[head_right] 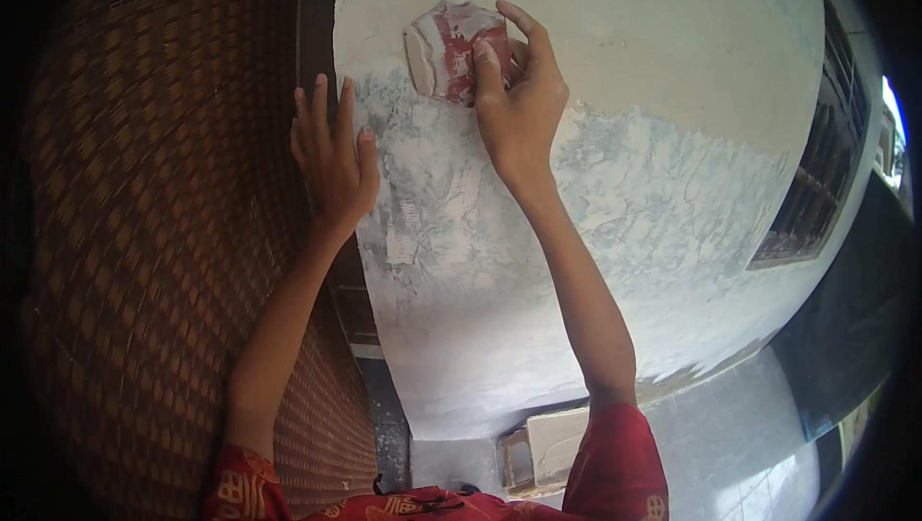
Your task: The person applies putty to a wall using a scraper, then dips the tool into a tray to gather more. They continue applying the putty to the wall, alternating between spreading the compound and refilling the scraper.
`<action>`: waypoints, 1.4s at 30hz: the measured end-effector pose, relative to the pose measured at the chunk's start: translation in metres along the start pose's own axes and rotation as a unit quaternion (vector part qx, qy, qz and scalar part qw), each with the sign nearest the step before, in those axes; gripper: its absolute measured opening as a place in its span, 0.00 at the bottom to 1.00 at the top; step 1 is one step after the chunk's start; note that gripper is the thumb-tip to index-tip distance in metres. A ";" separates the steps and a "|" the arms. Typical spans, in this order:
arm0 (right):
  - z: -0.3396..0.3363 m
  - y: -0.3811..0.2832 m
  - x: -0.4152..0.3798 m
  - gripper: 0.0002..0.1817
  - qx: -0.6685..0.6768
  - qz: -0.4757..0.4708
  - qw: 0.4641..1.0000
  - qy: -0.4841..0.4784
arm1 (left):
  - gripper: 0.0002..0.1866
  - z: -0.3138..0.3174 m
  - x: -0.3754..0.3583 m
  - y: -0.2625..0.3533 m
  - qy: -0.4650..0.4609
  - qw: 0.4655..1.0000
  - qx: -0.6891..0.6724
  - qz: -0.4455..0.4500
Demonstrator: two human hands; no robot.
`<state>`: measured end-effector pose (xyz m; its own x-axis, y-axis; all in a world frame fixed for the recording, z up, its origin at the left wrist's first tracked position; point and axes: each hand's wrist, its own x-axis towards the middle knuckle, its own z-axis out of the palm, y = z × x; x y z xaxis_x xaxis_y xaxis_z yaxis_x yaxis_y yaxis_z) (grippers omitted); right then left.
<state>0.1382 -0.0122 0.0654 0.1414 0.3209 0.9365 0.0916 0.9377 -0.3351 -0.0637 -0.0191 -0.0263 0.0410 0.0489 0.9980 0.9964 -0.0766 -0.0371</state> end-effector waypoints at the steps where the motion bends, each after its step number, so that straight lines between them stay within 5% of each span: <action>1: 0.001 0.001 0.001 0.21 -0.002 -0.018 1.000 0.012 | 0.31 0.000 0.000 0.000 0.001 1.000 -0.007 -0.002; 8: -0.022 0.000 0.014 0.21 0.002 -0.038 0.994 0.101 | 0.31 0.000 0.000 0.001 -0.008 1.000 -0.010 -0.010; 13: 0.015 0.005 0.001 0.20 -0.059 -0.126 0.990 0.027 | 0.31 -0.001 -0.001 0.000 0.002 1.000 0.002 -0.007; 16: -0.005 0.010 0.009 0.20 -0.013 -0.023 0.997 0.078 | 0.31 0.000 -0.001 0.001 -0.005 1.000 -0.003 -0.013; 18: -0.015 0.001 0.011 0.20 0.005 -0.035 0.990 0.136 | 0.30 0.000 -0.001 0.002 -0.003 1.000 -0.015 -0.010; 24: 0.016 0.009 -0.011 0.20 -0.029 -0.095 0.995 0.026 | 0.30 0.001 -0.001 0.001 -0.001 1.000 -0.011 -0.007; 29: -0.030 0.011 0.002 0.20 -0.030 -0.027 0.990 0.132 | 0.29 0.006 -0.001 0.000 0.026 0.999 -0.028 -0.022; 34: 0.001 0.009 -0.012 0.19 0.026 -0.026 0.999 0.020 | 0.30 0.001 -0.001 0.000 0.009 1.000 -0.007 -0.011; 42: -0.031 0.009 -0.008 0.20 0.042 0.006 0.993 0.110 | 0.28 0.006 -0.002 0.000 0.029 0.998 -0.043 -0.029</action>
<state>0.1684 -0.0101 0.0518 0.3542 0.3034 0.8846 0.0081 0.9449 -0.3273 -0.0632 -0.0133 -0.0290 -0.0238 -0.0017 0.9997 0.9867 -0.1610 0.0232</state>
